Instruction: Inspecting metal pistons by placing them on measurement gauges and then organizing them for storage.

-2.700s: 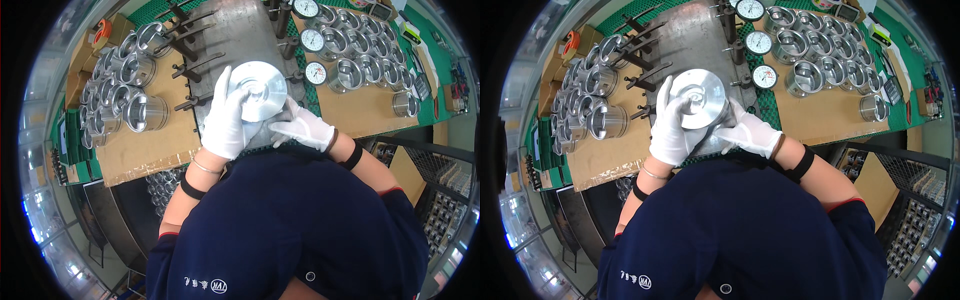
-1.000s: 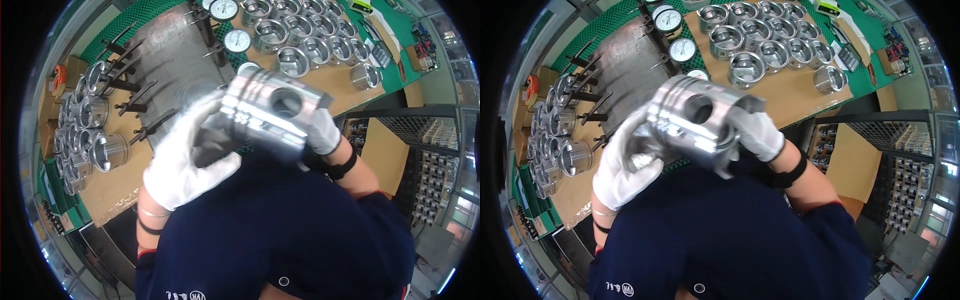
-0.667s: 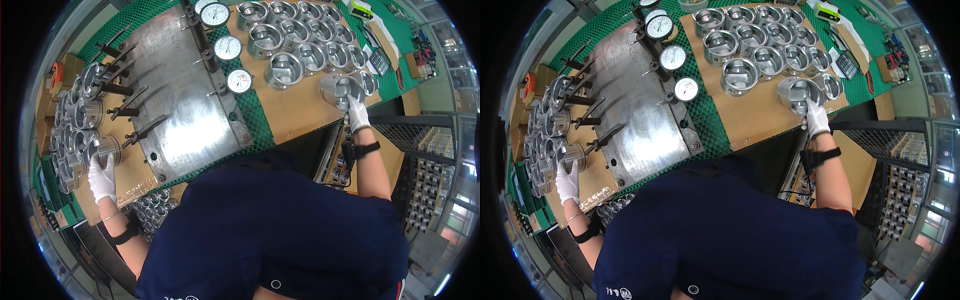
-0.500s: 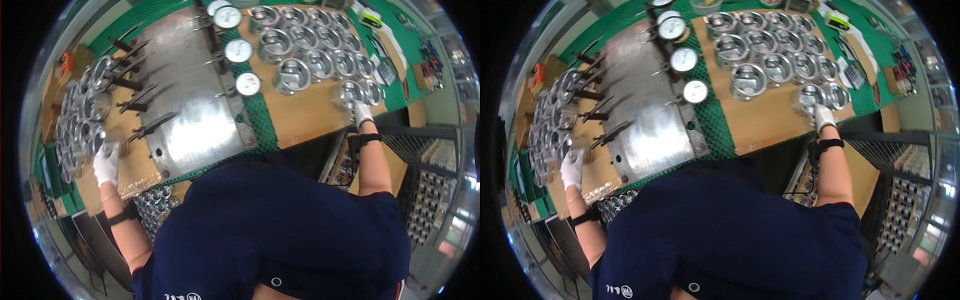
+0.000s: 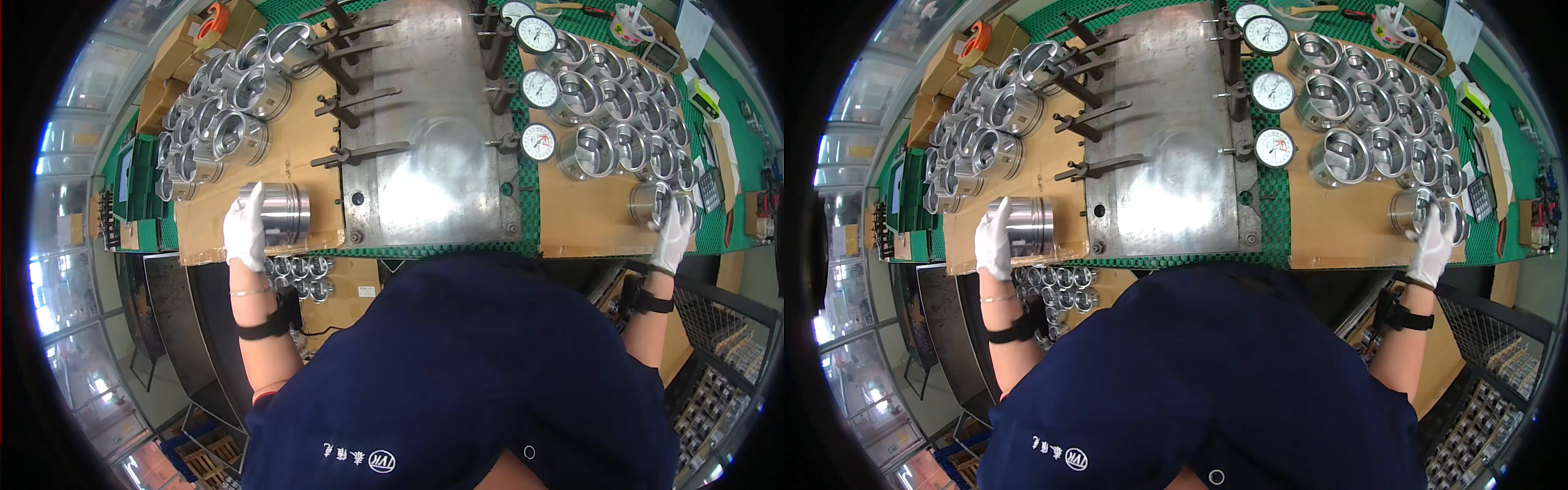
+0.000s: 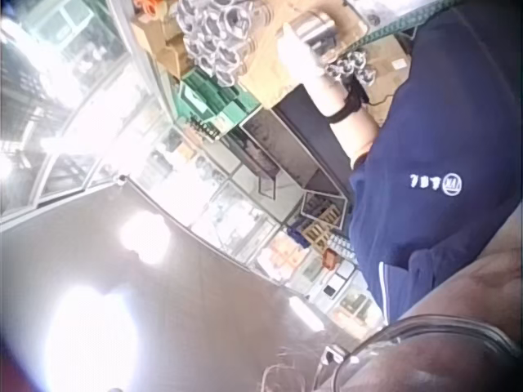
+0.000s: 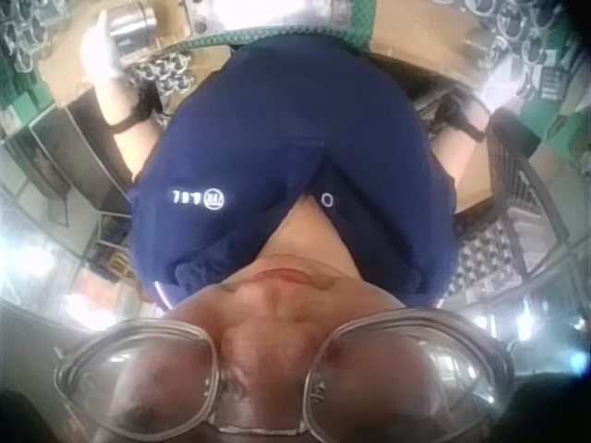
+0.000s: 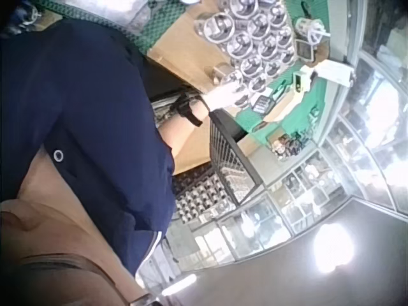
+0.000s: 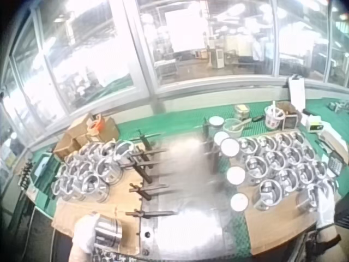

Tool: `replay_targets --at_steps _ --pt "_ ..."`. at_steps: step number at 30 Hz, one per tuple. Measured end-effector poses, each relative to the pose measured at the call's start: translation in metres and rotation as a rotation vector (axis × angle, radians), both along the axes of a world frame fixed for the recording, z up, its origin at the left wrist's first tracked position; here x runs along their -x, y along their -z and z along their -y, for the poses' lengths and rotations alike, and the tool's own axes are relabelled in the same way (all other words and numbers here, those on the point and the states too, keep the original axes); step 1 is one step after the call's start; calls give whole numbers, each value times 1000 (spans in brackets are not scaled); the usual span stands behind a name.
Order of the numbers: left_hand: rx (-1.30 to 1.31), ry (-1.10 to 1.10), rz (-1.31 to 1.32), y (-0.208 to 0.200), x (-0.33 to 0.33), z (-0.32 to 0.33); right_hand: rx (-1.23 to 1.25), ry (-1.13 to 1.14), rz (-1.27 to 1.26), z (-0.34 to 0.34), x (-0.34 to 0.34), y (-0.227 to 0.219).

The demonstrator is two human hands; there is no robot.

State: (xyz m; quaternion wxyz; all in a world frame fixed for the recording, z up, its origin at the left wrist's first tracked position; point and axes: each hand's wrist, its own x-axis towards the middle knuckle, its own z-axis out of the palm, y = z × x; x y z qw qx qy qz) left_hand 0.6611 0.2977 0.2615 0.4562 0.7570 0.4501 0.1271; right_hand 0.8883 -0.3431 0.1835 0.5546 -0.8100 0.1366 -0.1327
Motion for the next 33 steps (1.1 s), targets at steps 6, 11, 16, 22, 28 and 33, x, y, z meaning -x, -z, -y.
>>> replay_targets --at_steps 6,11,16,22,28,33 --pt "-439 527 353 -43 -6 86 -172 -1006 -171 -208 53 -79" --pt "474 521 454 -46 -14 145 -2 -1335 131 -284 95 -89" --pt "868 794 312 -33 -34 142 -23 -1258 232 -271 87 -87" --pt "-350 856 266 -4 -45 160 478 -1061 491 -295 78 -93" --pt "-711 920 435 13 -66 165 489 -1045 481 -308 75 -84" --pt "-835 918 485 21 -73 160 -44 -1050 59 -271 83 -60"
